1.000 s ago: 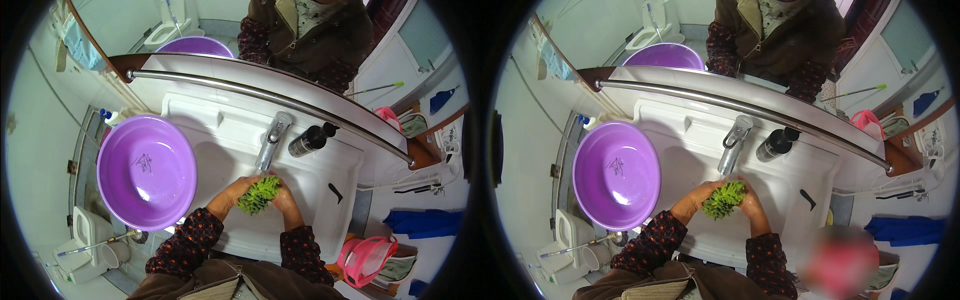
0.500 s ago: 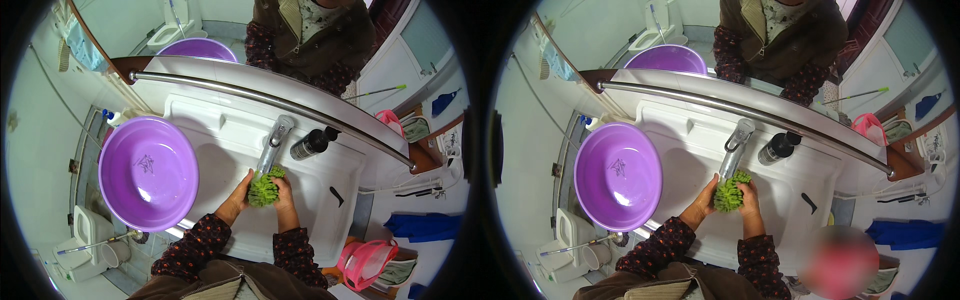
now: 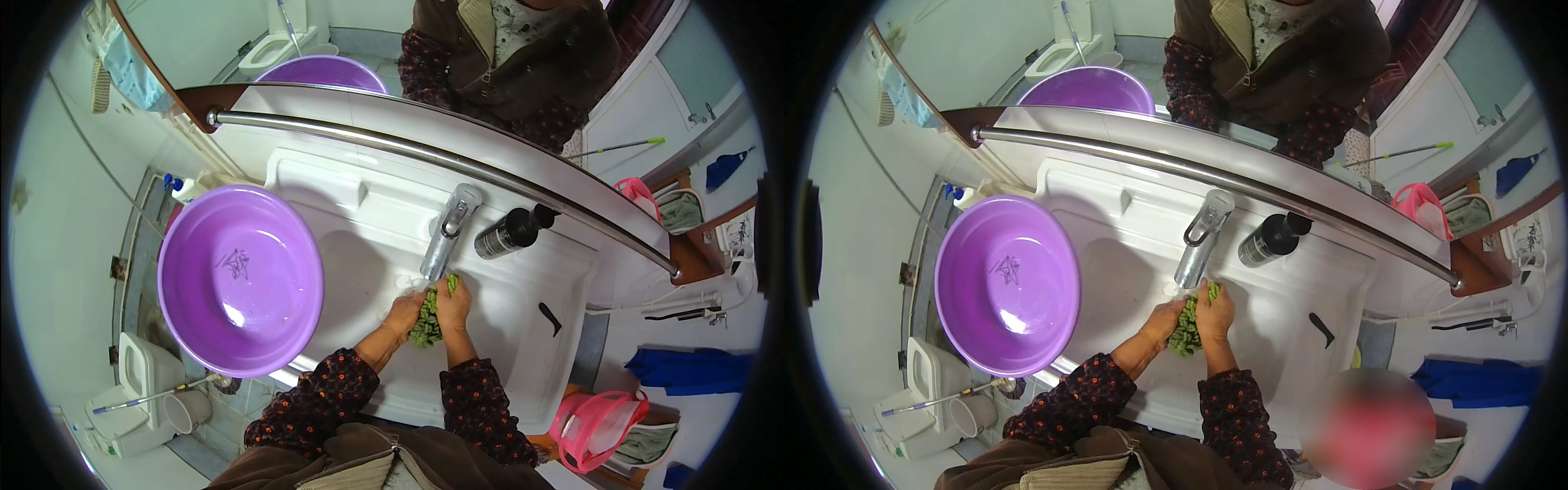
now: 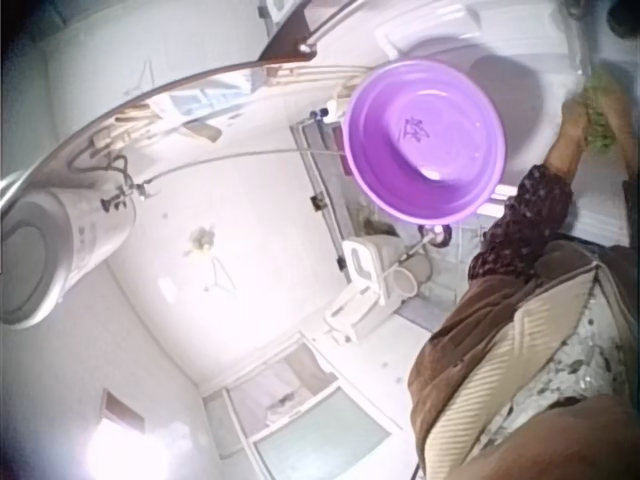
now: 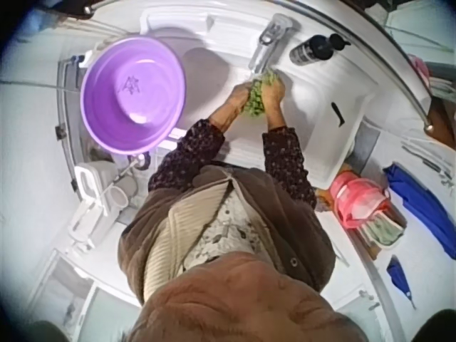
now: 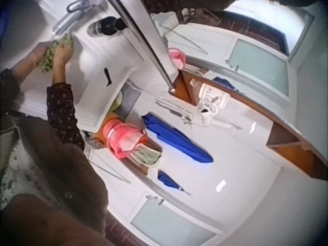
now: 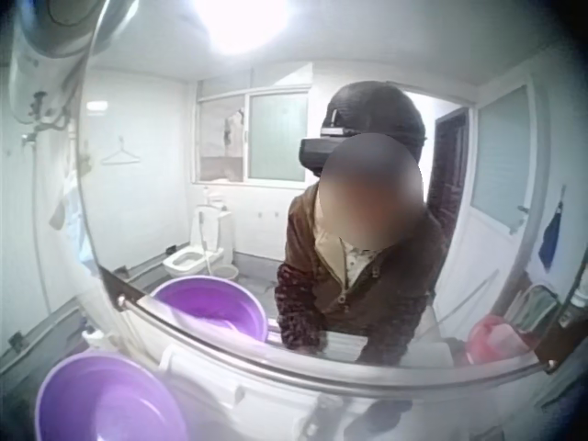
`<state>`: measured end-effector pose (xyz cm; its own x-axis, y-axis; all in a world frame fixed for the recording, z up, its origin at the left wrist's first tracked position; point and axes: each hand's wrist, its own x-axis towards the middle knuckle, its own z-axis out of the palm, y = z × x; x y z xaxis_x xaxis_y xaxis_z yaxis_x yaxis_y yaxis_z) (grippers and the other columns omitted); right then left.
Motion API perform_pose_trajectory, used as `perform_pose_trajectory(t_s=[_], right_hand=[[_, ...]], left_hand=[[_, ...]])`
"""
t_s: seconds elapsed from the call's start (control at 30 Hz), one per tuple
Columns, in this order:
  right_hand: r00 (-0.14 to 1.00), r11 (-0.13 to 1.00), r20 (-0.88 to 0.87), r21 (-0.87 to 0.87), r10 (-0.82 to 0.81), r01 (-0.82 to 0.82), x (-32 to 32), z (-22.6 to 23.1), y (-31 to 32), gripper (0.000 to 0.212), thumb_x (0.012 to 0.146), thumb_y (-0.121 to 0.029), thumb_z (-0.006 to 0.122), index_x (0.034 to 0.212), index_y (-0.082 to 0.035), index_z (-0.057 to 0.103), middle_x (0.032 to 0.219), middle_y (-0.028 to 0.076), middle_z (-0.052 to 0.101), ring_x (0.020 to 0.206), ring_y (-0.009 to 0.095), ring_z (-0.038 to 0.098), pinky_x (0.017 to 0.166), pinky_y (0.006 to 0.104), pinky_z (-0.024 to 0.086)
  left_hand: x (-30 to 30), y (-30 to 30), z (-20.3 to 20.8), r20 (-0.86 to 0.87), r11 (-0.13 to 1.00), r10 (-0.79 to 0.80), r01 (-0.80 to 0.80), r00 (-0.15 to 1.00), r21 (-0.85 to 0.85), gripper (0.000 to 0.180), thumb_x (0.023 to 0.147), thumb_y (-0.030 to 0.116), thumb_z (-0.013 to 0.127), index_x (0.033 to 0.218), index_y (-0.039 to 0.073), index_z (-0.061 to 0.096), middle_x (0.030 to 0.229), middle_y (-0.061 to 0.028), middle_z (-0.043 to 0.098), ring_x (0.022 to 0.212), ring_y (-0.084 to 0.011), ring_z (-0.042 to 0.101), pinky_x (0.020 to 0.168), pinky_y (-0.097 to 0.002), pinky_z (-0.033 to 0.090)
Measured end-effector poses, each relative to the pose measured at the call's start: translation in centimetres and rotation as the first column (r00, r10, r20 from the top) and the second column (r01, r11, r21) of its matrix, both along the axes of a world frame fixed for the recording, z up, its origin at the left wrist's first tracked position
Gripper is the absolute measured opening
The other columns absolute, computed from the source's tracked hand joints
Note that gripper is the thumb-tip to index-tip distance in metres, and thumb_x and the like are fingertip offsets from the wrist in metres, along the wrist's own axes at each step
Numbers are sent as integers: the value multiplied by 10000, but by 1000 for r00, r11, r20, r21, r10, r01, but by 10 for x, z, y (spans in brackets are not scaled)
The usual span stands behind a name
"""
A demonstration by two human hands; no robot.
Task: The person wipes a white window frame with a green cloth, then rinses the cloth at a sink and wrings it out. The person resumes wiping the same window frame area repeatedly.
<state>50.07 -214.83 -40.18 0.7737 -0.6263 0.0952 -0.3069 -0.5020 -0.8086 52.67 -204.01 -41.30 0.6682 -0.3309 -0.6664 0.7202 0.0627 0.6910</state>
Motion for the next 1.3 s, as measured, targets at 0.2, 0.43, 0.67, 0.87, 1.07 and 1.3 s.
perform_pose_trajectory(t_s=[0.2, 0.43, 0.67, 0.87, 1.07, 1.3], right_hand=[[952, 986, 279, 75, 124, -150, -22, 52, 73, 191, 889, -186, 678, 1008, -61, 599, 827, 183, 662, 787, 425, 657, 695, 494, 519], [1000, 971, -6, 237, 25, -23, -14, -8, -2, 207, 947, -185, 633, 1103, -51, 616, 955, 162, 679, 901, 340, 676, 818, 426, 526], [939, 402, 185, 867, 289, -295, -41, 32, -19, 565, 962, -188, 667, 1473, -34, 482, 1329, 145, 596, 1205, 232, 578, 1022, 341, 462], [987, 323, 107, 936, 120, -141, -30, 38, -17, 408, 930, -141, 651, 1308, 6, 605, 1145, 127, 689, 1044, 228, 671, 906, 325, 549], [982, 37, 183, 983, -43, -181, -24, 32, -18, 328, 923, -183, 667, 1176, 24, 648, 1066, 118, 700, 985, 217, 682, 874, 334, 563], [891, 850, 241, 283, 386, -445, -28, 54, 32, 426, 818, -187, 764, 1187, -39, 613, 1068, 114, 668, 977, 238, 680, 846, 371, 557]], left_hand=[[19, 25, -4, 35, 941, -43, 52, 998, -333, 418, 1054, 380, 488, 1039, -7, 646, 947, -152, 704, 816, -255, 683, 759, -375, 535], [-2, 15, 26, -45, 981, -192, 194, 980, 29, 490, 1057, 361, 513, 1261, -74, 611, 1120, -143, 698, 943, -213, 690, 841, -333, 557], [40, 29, 54, -100, 961, -274, 271, 956, -47, 533, 1043, 443, 535, 1210, -52, 642, 1052, -130, 713, 906, -208, 698, 804, -350, 585], [46, 57, 7, 388, 962, -213, 124, 897, 242, 565, 1008, 554, 526, 1321, 90, 604, 1176, -106, 666, 932, -199, 646, 816, -279, 485], [6, 46, 41, -219, 898, -232, 122, 948, -422, 761, 959, 710, 458, 1459, 137, 482, 1405, -158, 546, 1298, -273, 529, 1027, -510, 476], [20, 45, 9, -235, 879, 272, -341, 933, -332, 371, 976, 364, 680, 1069, 5, 664, 953, -85, 696, 829, -209, 694, 730, -357, 589]])
